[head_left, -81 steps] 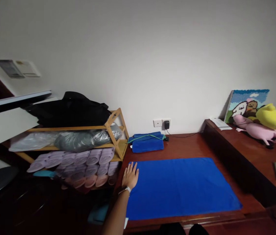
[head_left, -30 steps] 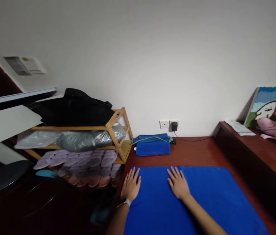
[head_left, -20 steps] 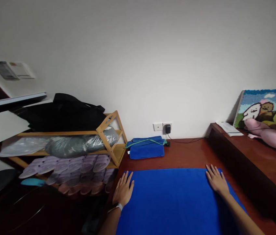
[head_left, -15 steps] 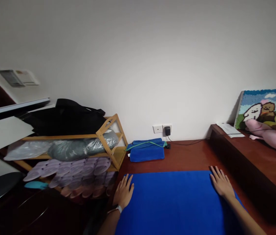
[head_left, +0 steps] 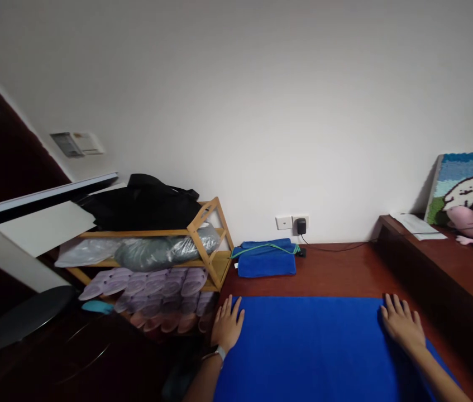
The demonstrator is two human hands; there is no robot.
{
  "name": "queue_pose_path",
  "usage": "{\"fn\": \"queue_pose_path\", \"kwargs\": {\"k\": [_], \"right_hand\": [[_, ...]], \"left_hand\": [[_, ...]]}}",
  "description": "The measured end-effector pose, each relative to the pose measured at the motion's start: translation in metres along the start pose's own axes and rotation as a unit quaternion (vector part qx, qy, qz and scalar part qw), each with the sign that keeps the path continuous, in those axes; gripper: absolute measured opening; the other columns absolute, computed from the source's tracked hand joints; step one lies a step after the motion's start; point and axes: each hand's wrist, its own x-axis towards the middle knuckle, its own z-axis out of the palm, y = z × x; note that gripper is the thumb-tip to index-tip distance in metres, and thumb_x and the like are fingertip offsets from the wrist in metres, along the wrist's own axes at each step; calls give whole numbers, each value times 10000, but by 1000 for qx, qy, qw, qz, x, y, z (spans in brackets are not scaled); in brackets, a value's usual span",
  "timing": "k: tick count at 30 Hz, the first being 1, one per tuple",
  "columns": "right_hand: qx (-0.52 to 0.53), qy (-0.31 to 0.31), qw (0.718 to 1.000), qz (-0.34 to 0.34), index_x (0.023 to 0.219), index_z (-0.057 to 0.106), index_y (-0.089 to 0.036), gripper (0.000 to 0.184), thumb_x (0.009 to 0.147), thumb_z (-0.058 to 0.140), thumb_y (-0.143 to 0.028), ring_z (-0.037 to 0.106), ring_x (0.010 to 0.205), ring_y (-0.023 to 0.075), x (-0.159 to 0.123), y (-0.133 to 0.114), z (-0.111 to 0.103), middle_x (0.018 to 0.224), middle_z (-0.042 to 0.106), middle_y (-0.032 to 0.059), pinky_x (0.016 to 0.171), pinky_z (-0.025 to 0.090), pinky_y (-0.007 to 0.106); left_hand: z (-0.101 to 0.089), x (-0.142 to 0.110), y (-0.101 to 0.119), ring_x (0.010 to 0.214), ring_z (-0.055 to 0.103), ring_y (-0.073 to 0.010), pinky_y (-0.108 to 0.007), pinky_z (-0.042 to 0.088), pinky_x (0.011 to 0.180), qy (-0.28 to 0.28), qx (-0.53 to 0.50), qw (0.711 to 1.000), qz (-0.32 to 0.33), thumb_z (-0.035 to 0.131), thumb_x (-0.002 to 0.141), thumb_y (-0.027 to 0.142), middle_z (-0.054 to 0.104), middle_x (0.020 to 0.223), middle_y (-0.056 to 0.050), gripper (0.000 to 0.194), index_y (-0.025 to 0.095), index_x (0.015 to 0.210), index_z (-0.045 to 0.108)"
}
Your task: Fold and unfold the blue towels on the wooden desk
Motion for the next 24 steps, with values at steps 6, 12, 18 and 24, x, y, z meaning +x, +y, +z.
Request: {"fn": "queue_pose_path", "kwargs": {"k": [6,12,18,24], "right_hand": [[28,-65,972,-225,1614,411,-134,707,1011,199,-436,221,1596,302,-62,-198,-21,1697,338,91,1311,170,511],[76,-191,926,-316,1647,313,-185,660,1062,267,-489,201,1602,261,-115,-312,-3,1712,258,61,1312,166,509],[16,-149,963,-222,1650,310,-233,651,1056,288,-499,188,1606,252,-72,-198,2,1717,264,38,1311,142,503],[-116,-119,984,-65,1667,254,-179,694,1026,203,-439,180,1607,278,-13,-33,-8,1736,226,78,1291,189,502]], "left_hand": [[-6,-5,3,1549,392,-268,-515,322,1266,3,-17,1000,12,373,1066,429,392,1693,-103,541,288,1581,460],[-8,-6,-5,1551,388,-273,-511,327,1267,-10,-15,1000,13,371,1069,445,390,1693,-91,544,308,1592,438],[-4,-3,-7,1556,379,-264,-513,312,1270,-7,-25,1000,12,364,1070,459,378,1702,-78,549,318,1597,425],[-4,-1,-6,1560,372,-256,-494,298,1274,-16,-19,1000,8,351,1066,459,371,1706,-82,563,304,1603,417]]}}
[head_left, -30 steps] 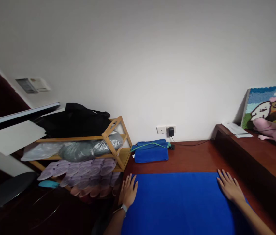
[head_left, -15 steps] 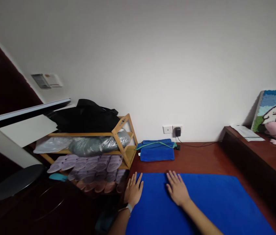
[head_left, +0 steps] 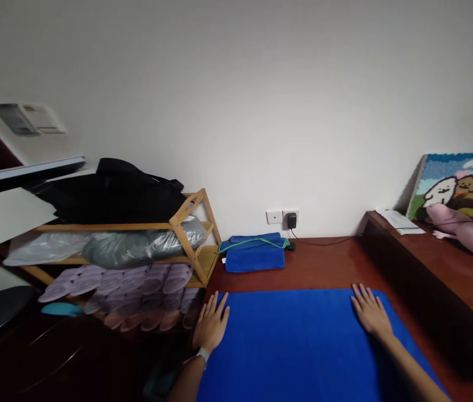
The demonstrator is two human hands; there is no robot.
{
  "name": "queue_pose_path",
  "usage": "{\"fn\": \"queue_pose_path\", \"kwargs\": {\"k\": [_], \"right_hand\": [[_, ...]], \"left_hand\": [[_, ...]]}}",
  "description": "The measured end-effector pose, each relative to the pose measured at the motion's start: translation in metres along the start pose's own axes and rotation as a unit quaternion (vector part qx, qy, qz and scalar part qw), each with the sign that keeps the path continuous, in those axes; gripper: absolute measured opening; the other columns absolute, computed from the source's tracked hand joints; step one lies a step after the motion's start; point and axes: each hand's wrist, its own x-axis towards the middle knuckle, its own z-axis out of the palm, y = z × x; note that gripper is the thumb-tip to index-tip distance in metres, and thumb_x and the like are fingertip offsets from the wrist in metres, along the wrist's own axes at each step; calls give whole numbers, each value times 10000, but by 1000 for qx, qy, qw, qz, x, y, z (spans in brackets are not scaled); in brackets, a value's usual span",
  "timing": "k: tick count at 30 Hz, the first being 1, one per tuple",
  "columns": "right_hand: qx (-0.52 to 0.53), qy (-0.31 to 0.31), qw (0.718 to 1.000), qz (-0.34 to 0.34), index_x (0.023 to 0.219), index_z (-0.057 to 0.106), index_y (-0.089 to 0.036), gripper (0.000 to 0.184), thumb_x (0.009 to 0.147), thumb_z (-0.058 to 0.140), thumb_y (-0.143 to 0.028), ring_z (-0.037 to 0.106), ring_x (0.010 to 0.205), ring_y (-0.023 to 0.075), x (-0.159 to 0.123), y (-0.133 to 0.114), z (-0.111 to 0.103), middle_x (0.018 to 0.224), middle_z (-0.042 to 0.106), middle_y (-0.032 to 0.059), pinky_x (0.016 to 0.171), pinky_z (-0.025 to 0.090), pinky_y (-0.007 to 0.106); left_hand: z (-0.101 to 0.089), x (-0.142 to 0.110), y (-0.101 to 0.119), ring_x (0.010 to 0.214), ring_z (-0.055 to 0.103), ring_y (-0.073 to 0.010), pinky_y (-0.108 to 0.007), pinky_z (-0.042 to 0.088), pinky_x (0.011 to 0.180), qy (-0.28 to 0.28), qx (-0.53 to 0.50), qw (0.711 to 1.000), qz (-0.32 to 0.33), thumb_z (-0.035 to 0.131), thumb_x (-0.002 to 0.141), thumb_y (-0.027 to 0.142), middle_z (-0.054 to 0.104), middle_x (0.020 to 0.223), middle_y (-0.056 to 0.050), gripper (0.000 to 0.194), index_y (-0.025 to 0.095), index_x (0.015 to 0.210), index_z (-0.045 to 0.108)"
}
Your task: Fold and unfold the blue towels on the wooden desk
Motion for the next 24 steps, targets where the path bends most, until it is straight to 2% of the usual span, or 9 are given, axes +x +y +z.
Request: {"fn": "queue_pose_path", "kwargs": {"k": [2,5,10,14,16,18,20,22,24], "right_hand": [[0,2,999,38,1669,243,-160,709,1022,183,-443,185,1606,268,7,32,5,1739,217,93,1286,207,492],[19,13,998,60,1670,238,-144,726,1013,178,-447,193,1605,252,11,50,11,1741,213,102,1281,222,481],[28,18,998,60,1672,229,-132,754,997,160,-462,192,1605,264,13,52,14,1740,207,113,1281,205,515],[29,19,994,106,1646,303,-90,750,986,200,-431,239,1591,308,14,40,1,1713,278,163,1276,203,551],[20,49,992,114,1617,347,-31,730,977,231,-363,249,1587,332,9,9,-11,1691,314,205,1282,183,561],[24,91,994,55,1603,356,6,708,973,250,-299,223,1595,331,-3,-47,-23,1686,313,218,1297,140,549],[64,85,991,-80,1611,363,-30,680,993,262,-295,213,1600,301,-23,-122,-33,1698,305,168,1312,124,505],[118,53,970,-206,1640,328,-105,656,1032,249,-340,206,1603,261,-46,-200,-37,1713,278,97,1317,141,468],[160,19,943,-291,1657,283,-144,659,1062,252,-427,191,1606,238,-66,-264,-33,1721,237,76,1318,153,455]], "left_hand": [[0,1,0,1557,377,-254,-492,302,1271,1,0,1000,-2,349,1064,461,377,1705,-76,562,309,1601,421],[1,1,-2,1552,386,-255,-493,310,1267,10,0,1000,0,349,1062,456,396,1697,-66,556,317,1594,432],[1,2,-4,1553,384,-245,-487,310,1267,-2,-4,1000,1,339,1065,472,388,1702,-61,562,320,1601,417],[-1,2,-2,1559,373,-251,-495,300,1272,-6,-5,1000,2,335,1072,466,368,1709,-74,559,316,1605,409],[-3,1,-1,1560,370,-258,-499,296,1274,-6,-3,1000,4,342,1072,459,368,1707,-83,559,306,1605,411],[-5,0,1,1562,368,-258,-499,293,1276,-9,-3,1000,5,344,1073,458,365,1707,-86,559,302,1606,410],[-7,0,2,1564,363,-250,-492,289,1278,-15,-1,1000,6,338,1075,460,355,1711,-83,560,303,1609,404],[-9,-1,3,1564,362,-240,-485,284,1280,-19,1,1000,4,330,1077,454,356,1711,-76,556,306,1608,404],[-8,-1,3,1563,365,-234,-483,283,1279,-17,3,1000,2,324,1078,446,360,1710,-65,551,313,1607,404]]}}
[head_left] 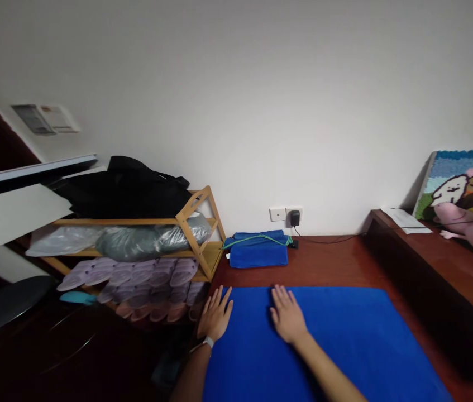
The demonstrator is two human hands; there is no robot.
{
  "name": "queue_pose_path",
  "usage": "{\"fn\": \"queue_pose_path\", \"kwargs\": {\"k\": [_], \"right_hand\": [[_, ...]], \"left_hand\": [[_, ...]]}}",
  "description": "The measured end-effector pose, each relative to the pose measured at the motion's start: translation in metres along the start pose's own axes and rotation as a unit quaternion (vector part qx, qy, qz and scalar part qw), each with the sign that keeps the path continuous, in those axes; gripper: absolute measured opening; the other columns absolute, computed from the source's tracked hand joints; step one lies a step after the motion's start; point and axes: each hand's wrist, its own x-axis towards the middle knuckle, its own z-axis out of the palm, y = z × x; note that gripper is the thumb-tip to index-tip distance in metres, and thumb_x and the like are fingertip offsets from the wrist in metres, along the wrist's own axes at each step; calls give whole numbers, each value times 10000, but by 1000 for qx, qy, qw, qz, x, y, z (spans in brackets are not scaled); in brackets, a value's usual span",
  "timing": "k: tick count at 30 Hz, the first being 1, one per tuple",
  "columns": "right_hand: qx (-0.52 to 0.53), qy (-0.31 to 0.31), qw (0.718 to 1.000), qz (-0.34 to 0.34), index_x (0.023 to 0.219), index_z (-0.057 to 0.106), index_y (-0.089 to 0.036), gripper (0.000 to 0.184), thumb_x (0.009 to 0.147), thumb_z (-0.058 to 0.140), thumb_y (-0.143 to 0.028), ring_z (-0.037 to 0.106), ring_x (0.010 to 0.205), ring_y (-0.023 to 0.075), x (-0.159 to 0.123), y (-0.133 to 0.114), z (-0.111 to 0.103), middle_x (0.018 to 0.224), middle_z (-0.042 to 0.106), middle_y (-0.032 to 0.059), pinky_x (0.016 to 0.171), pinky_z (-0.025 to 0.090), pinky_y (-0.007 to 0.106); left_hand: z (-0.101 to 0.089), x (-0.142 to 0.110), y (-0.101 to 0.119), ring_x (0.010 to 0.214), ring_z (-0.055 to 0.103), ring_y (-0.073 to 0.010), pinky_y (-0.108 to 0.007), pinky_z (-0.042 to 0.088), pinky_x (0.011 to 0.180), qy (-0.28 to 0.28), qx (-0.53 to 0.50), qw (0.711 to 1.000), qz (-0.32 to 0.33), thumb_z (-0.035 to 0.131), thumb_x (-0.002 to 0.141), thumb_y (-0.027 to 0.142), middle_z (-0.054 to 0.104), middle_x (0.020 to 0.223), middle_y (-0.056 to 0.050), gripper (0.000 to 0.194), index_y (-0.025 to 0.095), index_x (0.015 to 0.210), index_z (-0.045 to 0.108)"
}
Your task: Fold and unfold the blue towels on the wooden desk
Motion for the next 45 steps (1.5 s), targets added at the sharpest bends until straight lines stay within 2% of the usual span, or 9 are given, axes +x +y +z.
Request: {"fn": "queue_pose_path", "kwargs": {"k": [2,5,16,21,26,29,34,40,45], "right_hand": [[27,-27,999,-19,1653,275,-118,673,1072,245,-456,188,1605,241,10,-31,17,1716,233,102,1318,152,460],[27,-39,999,9,1648,277,-95,686,1075,245,-470,192,1604,248,8,-19,22,1710,235,123,1318,152,478],[-140,11,947,288,1648,278,-64,747,1027,197,-471,225,1598,283,-122,285,-51,1718,254,141,1297,179,506],[-143,6,934,329,1660,189,-31,792,1029,90,-500,190,1608,252,-136,327,-62,1737,195,144,1300,173,446],[-132,-4,930,343,1652,221,-27,764,1035,143,-472,196,1606,258,-133,303,-75,1734,213,144,1303,165,459],[-135,61,941,303,1631,268,7,743,1042,162,-434,205,1604,279,-135,268,-75,1715,256,178,1308,151,484],[-78,130,979,136,1640,307,-74,696,1077,182,-464,218,1601,271,-126,136,-34,1703,303,141,1313,164,492],[29,33,999,-8,1660,240,-124,688,1090,211,-509,209,1602,258,-86,-47,27,1715,233,104,1314,194,475],[63,-41,997,-4,1657,200,-95,711,1085,167,-515,135,1616,270,-75,-82,42,1721,182,129,1319,121,518]], "left_hand": [[2,0,-1,1564,363,-232,-481,288,1277,2,2,1000,-3,320,1078,449,360,1711,-58,551,319,1608,401],[4,1,-2,1566,358,-230,-471,295,1273,2,8,1000,0,316,1078,461,354,1715,-58,558,319,1612,392],[13,5,-4,1549,390,-259,-487,295,1270,25,30,999,11,329,1069,457,384,1701,-91,569,282,1602,422],[13,5,-2,1556,377,-261,-481,298,1267,24,32,999,10,333,1068,449,387,1701,-83,564,289,1601,423],[-12,6,9,1539,407,-286,-508,297,1269,33,56,998,26,362,1057,411,440,1668,-114,550,243,1566,487],[-29,-6,19,1527,426,-291,-497,304,1272,72,39,995,51,334,1066,384,466,1648,-142,552,185,1551,509],[-27,-73,37,1499,468,-262,-443,386,1237,71,12,995,75,322,1073,362,518,1620,-98,528,211,1530,540],[-9,-132,44,1561,368,-278,-535,335,1259,31,17,998,59,369,1069,413,395,1697,-61,553,316,1613,383],[-9,-128,43,1564,361,-281,-543,327,1261,17,10,998,52,360,1071,427,393,1695,-71,551,315,1609,389]]}}
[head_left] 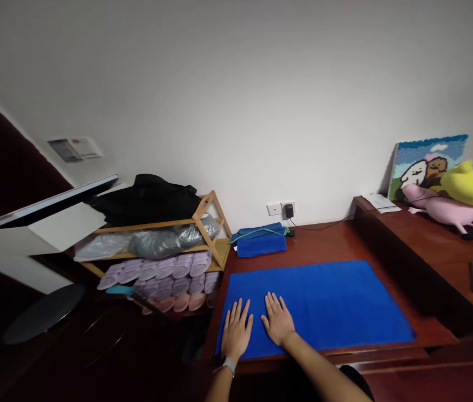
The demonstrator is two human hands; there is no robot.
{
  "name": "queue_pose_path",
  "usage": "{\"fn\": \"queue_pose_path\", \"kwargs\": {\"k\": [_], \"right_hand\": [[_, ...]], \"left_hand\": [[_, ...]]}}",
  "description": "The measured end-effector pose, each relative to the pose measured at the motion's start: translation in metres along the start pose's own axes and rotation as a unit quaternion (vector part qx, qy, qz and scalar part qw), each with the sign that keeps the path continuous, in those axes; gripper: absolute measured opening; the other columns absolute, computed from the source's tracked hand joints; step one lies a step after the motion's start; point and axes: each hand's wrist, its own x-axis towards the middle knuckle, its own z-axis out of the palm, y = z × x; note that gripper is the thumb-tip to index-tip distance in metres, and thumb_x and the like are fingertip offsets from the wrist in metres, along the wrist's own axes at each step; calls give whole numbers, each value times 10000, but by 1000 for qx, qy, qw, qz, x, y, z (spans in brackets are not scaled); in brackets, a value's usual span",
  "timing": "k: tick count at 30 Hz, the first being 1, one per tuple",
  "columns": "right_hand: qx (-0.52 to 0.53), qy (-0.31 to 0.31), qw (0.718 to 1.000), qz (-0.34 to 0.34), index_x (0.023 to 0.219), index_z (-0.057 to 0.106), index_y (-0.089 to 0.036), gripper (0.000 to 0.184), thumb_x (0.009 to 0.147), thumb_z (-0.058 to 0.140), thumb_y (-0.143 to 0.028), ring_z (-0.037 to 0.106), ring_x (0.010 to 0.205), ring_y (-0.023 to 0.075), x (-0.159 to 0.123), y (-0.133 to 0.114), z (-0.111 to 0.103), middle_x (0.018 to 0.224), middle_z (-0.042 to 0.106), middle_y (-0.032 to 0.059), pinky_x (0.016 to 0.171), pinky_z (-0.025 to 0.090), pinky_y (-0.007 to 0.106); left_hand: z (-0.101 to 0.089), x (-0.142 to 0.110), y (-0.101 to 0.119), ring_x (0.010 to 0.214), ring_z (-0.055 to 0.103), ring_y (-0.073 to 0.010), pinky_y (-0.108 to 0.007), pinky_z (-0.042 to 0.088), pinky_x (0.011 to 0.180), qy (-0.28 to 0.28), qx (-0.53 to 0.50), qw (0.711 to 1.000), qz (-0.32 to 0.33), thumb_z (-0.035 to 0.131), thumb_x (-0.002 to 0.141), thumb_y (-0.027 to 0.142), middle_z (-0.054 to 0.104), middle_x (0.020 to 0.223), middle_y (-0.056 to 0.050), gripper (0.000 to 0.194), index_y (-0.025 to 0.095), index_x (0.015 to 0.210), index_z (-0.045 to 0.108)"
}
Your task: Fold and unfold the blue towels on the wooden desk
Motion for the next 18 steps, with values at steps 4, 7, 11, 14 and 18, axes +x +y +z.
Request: {"fn": "queue_pose_path", "kwargs": {"k": [4,7,11,14,18], "right_hand": [[-25,15,999,40,1663,207,-135,726,1072,196,-558,146,1615,270,-28,50,-13,1724,188,108,1317,124,518],[-67,52,991,108,1657,258,-147,734,1059,228,-571,196,1605,279,-65,117,-36,1717,232,107,1310,149,515],[-122,98,964,213,1641,316,-114,747,1041,211,-546,231,1595,292,-125,223,-71,1699,304,129,1299,168,527],[-144,112,954,239,1632,346,-109,776,1018,198,-560,240,1592,295,-167,288,-91,1696,326,131,1291,192,528],[-149,125,952,237,1613,392,-97,834,998,162,-612,268,1584,294,-201,329,-97,1691,339,131,1285,233,505]], "left_hand": [[0,2,0,1573,343,-271,-540,310,1271,1,-4,1000,-6,343,1076,445,367,1707,-54,558,323,1620,362],[-1,4,-1,1579,327,-264,-532,288,1282,-13,-2,1000,-8,340,1076,447,345,1715,-46,563,324,1625,349],[-4,8,-5,1580,326,-255,-539,286,1279,-32,-4,999,1,313,1079,441,353,1709,-48,559,317,1623,351],[-4,9,-12,1577,333,-248,-540,294,1274,-40,-7,999,11,290,1081,442,363,1704,-40,556,326,1621,352],[-4,4,-22,1574,338,-263,-545,305,1265,-25,15,1000,-12,319,1064,448,368,1702,-52,567,321,1614,375]]}}
